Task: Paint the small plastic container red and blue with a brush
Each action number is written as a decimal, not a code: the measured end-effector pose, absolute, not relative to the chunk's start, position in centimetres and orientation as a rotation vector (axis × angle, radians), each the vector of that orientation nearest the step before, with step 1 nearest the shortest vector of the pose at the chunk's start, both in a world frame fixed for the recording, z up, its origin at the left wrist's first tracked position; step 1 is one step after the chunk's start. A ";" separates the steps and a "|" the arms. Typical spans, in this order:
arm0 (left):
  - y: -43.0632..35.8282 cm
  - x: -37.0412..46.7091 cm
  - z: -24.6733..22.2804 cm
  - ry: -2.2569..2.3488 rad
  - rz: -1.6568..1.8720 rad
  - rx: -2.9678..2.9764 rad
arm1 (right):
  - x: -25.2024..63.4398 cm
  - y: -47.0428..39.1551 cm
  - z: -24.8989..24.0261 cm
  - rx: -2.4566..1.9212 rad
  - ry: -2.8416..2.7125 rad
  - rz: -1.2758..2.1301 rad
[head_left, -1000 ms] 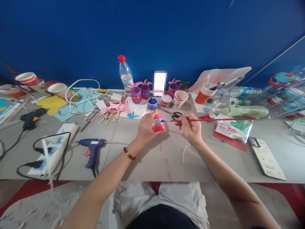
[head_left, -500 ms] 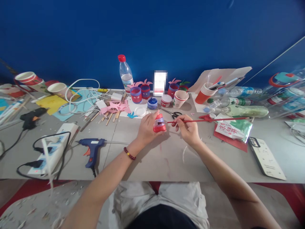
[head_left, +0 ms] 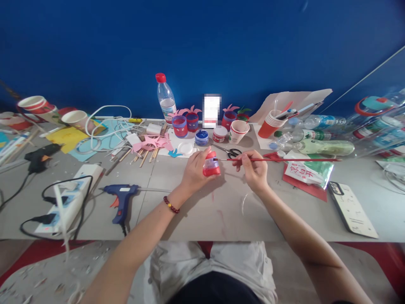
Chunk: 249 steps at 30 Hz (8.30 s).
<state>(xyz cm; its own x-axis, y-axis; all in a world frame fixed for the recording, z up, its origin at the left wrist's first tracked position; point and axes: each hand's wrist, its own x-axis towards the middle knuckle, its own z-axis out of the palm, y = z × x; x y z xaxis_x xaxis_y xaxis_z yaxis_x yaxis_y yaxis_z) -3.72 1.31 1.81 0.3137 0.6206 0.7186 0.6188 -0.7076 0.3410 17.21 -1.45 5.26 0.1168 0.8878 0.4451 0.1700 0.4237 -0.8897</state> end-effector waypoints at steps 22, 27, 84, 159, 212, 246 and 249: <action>1.1 -3.9 2.1 1.178 1.361 2.520 | 17.9 -0.6 5.1 -1.103 -1.297 0.652; 1.1 -3.6 2.0 1.141 1.401 2.570 | 17.3 -1.1 5.1 -1.033 -1.315 0.733; 1.2 -3.2 1.7 1.138 1.564 2.672 | 14.8 -3.8 6.3 -0.959 -1.788 0.175; 0.7 -2.9 2.1 1.134 1.551 2.670 | 13.8 -4.1 6.0 -0.889 -1.845 0.014; 1.0 -3.0 1.9 1.207 1.588 2.668 | 15.7 -3.0 6.4 -1.045 -1.702 -0.075; 1.0 -3.4 2.3 1.108 1.633 2.589 | 16.8 -2.1 5.6 -1.103 -1.540 0.123; 0.9 -3.4 2.4 1.099 1.636 2.590 | 17.0 -1.9 5.6 -1.126 -1.581 0.019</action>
